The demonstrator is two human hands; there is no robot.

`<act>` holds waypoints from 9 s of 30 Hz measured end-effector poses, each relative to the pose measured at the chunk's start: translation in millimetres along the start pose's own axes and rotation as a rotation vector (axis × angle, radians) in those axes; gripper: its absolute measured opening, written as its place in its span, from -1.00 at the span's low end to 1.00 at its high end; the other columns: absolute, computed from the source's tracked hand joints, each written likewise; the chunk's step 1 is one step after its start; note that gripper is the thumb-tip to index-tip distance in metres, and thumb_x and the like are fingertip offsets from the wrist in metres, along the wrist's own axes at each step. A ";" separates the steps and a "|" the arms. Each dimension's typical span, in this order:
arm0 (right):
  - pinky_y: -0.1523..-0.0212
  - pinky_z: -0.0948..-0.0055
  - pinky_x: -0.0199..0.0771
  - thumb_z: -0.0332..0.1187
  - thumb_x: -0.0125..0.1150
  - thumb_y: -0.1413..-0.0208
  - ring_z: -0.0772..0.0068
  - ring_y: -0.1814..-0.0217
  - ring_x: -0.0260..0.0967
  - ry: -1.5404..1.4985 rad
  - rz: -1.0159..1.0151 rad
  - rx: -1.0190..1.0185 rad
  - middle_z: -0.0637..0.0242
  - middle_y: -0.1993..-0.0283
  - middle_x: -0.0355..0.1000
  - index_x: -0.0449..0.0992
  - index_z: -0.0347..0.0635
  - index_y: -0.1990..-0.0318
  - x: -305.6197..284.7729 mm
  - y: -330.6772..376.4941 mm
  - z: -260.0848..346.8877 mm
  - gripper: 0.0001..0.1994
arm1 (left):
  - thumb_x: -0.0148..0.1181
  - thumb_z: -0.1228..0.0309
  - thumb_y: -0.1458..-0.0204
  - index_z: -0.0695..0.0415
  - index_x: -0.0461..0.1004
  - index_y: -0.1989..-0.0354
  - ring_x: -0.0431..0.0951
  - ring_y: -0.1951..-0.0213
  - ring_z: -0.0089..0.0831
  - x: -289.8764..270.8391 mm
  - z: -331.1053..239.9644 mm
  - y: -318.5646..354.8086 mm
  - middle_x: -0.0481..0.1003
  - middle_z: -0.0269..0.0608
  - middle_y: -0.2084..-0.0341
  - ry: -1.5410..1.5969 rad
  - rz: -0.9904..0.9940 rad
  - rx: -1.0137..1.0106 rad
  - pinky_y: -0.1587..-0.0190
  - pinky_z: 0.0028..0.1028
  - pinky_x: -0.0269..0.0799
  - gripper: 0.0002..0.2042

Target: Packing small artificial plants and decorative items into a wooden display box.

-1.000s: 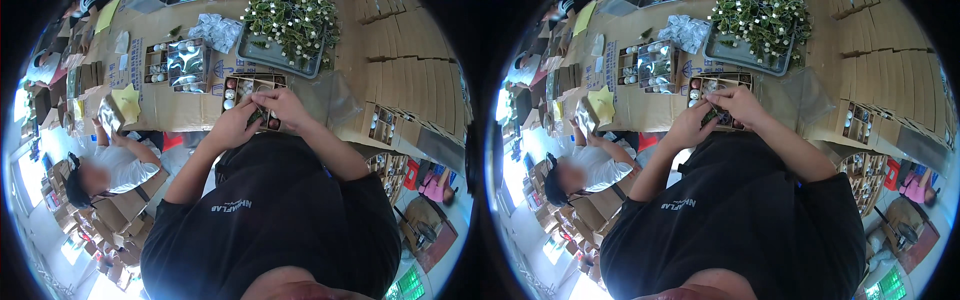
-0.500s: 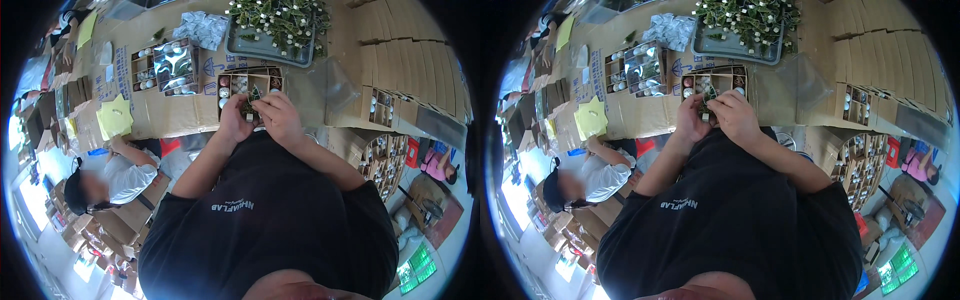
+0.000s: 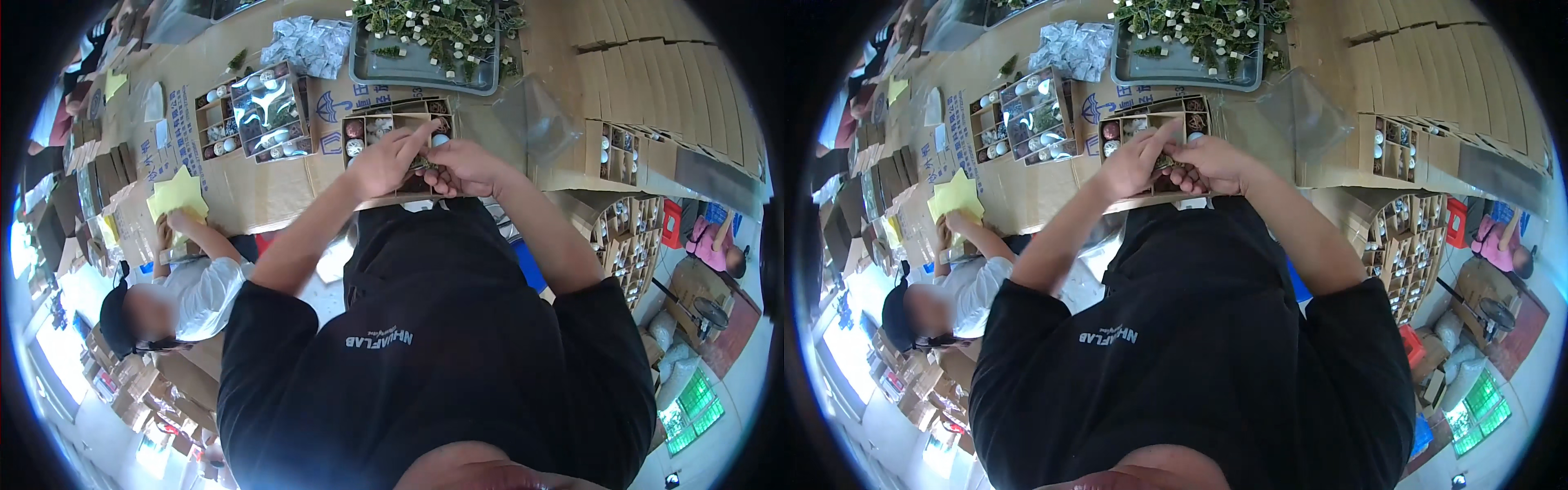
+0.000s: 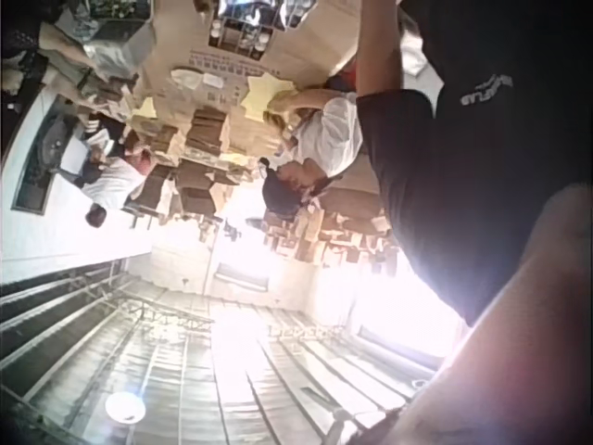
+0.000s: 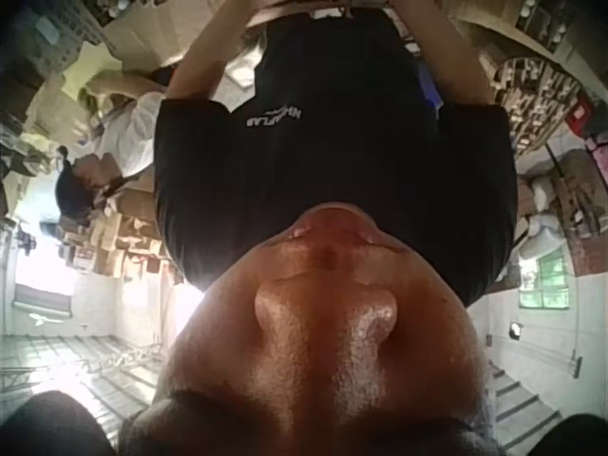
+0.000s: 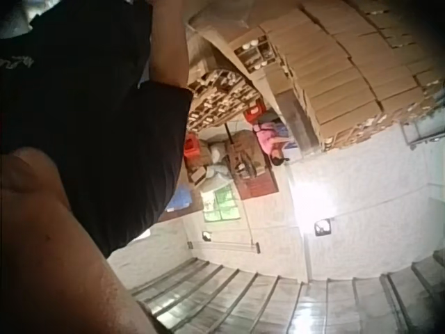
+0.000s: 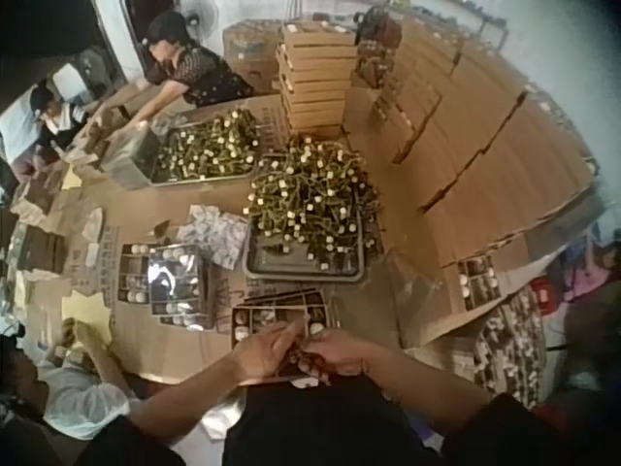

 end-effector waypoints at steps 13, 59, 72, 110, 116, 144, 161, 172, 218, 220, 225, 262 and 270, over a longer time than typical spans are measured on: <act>0.43 0.51 0.37 -0.41 -0.11 -0.30 0.51 0.41 0.29 -0.536 -0.202 -0.258 0.33 0.38 0.34 0.38 -0.23 0.25 4.0 -42.4 -34.1 -0.86 | 0.26 0.34 0.25 0.12 0.17 -0.28 0.34 -0.14 -0.15 -4.1 15.3 -31.0 0.34 -0.12 -0.09 -0.302 0.172 0.526 -0.21 -0.23 0.23 -0.22; 0.51 0.72 0.29 -0.32 0.13 -0.20 0.74 0.50 0.36 0.410 -0.040 -0.641 0.40 0.34 0.56 0.57 -0.24 0.24 -84.0 67.7 138.7 -0.82 | 0.09 0.29 -0.13 0.28 0.43 0.19 0.57 0.35 -0.18 36.9 -4.6 -145.0 0.54 -0.08 0.45 0.545 0.074 -0.368 0.24 -0.29 0.47 -0.73; 0.18 0.16 0.51 -0.42 0.16 0.07 0.06 0.16 0.47 1.591 -0.923 -0.436 0.09 0.20 0.45 0.62 -0.09 0.37 -213.6 -90.0 104.4 -0.87 | -0.32 0.05 -0.32 0.18 0.33 0.42 0.21 0.67 -0.51 30.4 17.5 -48.7 0.18 -0.35 0.72 1.622 -0.282 -0.885 0.53 -0.46 0.22 -0.53; 0.27 0.36 0.39 -0.55 0.14 -0.02 0.26 0.31 0.33 1.088 -0.612 -1.348 0.22 0.37 0.37 0.42 -0.26 0.32 70.6 102.7 57.2 -0.93 | -0.19 0.09 -0.30 0.27 0.34 0.00 0.42 0.36 -0.47 -21.0 -35.3 3.3 0.40 -0.23 0.42 1.713 -0.495 -0.604 0.26 -0.51 0.40 -0.57; 0.09 0.25 0.39 -0.57 0.19 0.11 0.13 0.11 0.34 1.256 -0.595 -1.325 0.13 0.20 0.36 0.45 -0.28 0.22 75.0 64.6 -6.3 -0.77 | 0.03 0.34 -0.22 0.28 0.39 0.04 0.49 0.27 -0.43 15.9 -24.0 18.2 0.47 -0.19 0.32 1.508 -0.448 -0.791 0.19 -0.50 0.44 -0.73; 0.60 0.46 0.47 -0.52 -0.09 -0.13 0.41 0.57 0.45 0.316 -0.355 -0.259 0.20 0.48 0.47 0.46 -0.34 0.25 -11.9 -11.2 14.7 -0.83 | 0.06 0.40 0.04 0.31 -0.16 -0.38 0.40 0.21 -0.23 34.2 -14.7 -18.9 0.42 -0.11 0.28 -0.611 0.099 -0.137 0.11 -0.34 0.36 -0.21; 0.45 0.17 0.38 -0.45 0.22 0.14 0.02 0.46 0.44 1.640 -0.004 -0.721 0.05 0.57 0.45 0.55 -0.25 0.49 4.2 -87.9 73.2 -0.93 | 0.04 0.23 -0.03 0.39 0.08 -0.27 0.02 -0.34 0.02 68.8 -17.5 28.1 0.06 0.16 -0.29 -0.497 0.115 -0.268 -0.36 -0.12 -0.06 -0.33; 0.30 0.03 0.42 -0.27 0.22 0.05 -0.04 0.31 0.46 1.730 -0.266 -0.706 0.07 0.45 0.47 0.41 -0.23 0.37 -3.9 -68.4 66.7 -0.78 | 0.01 0.13 -0.04 0.44 0.08 -0.25 0.00 -0.35 0.04 70.3 -18.5 29.0 0.06 0.25 -0.28 -0.415 0.039 -0.240 -0.37 -0.15 -0.12 -0.30; 0.43 0.27 0.40 -0.47 0.14 -0.06 0.06 0.42 0.45 0.925 -0.929 -0.954 0.14 0.46 0.44 0.37 -0.20 0.29 20.7 19.4 75.1 -0.91 | 0.18 0.33 0.05 0.17 0.32 -0.13 0.13 -0.29 -0.11 -24.6 12.8 22.4 0.25 -0.08 -0.18 -0.167 0.025 0.011 -0.33 -0.10 0.00 -0.49; 0.43 0.19 0.39 -0.47 0.13 -0.05 -0.03 0.42 0.42 0.917 -0.973 -0.890 0.12 0.45 0.42 0.35 -0.19 0.31 9.4 16.7 37.2 -0.91 | 0.18 0.32 0.05 0.15 0.32 -0.14 0.14 -0.29 -0.13 1.3 18.8 16.5 0.25 -0.09 -0.19 -0.219 0.109 0.034 -0.33 -0.11 0.01 -0.49; 0.42 0.15 0.38 -0.48 0.11 -0.08 -0.06 0.41 0.39 1.109 -0.964 -0.965 0.09 0.41 0.41 0.35 -0.19 0.26 4.6 -2.6 7.0 -0.90 | 0.17 0.32 0.05 0.18 0.33 -0.12 0.15 -0.30 -0.21 25.4 22.5 22.0 0.26 -0.11 -0.19 -0.329 0.167 0.073 -0.34 -0.21 0.04 -0.50; 0.14 0.15 0.48 -0.07 0.19 0.00 0.02 0.22 0.49 1.236 -1.559 -0.573 0.11 0.32 0.53 0.55 -0.15 0.28 -137.1 21.2 24.1 -0.68 | 0.14 0.45 0.05 0.21 0.39 -0.01 0.21 -0.27 -0.18 21.3 2.3 5.4 0.33 -0.11 -0.10 -0.296 0.158 -0.092 -0.27 -0.21 0.17 -0.62; 0.24 0.34 0.46 -0.14 0.43 0.19 0.26 0.33 0.49 1.021 -0.674 -0.290 0.21 0.40 0.53 0.55 -0.21 0.33 -297.3 3.8 -35.7 -0.65 | 0.19 0.45 0.06 0.15 0.46 0.08 0.37 -0.10 -0.11 15.9 -18.4 -22.8 0.45 -0.10 0.08 -0.246 0.008 -0.198 -0.14 -0.20 0.29 -0.69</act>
Point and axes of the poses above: each hand's wrist, its own y-axis away from the middle knuckle, its own x-axis out of the palm, z = x × y, the point moved 5 cm from there along -y, towards the middle knuckle
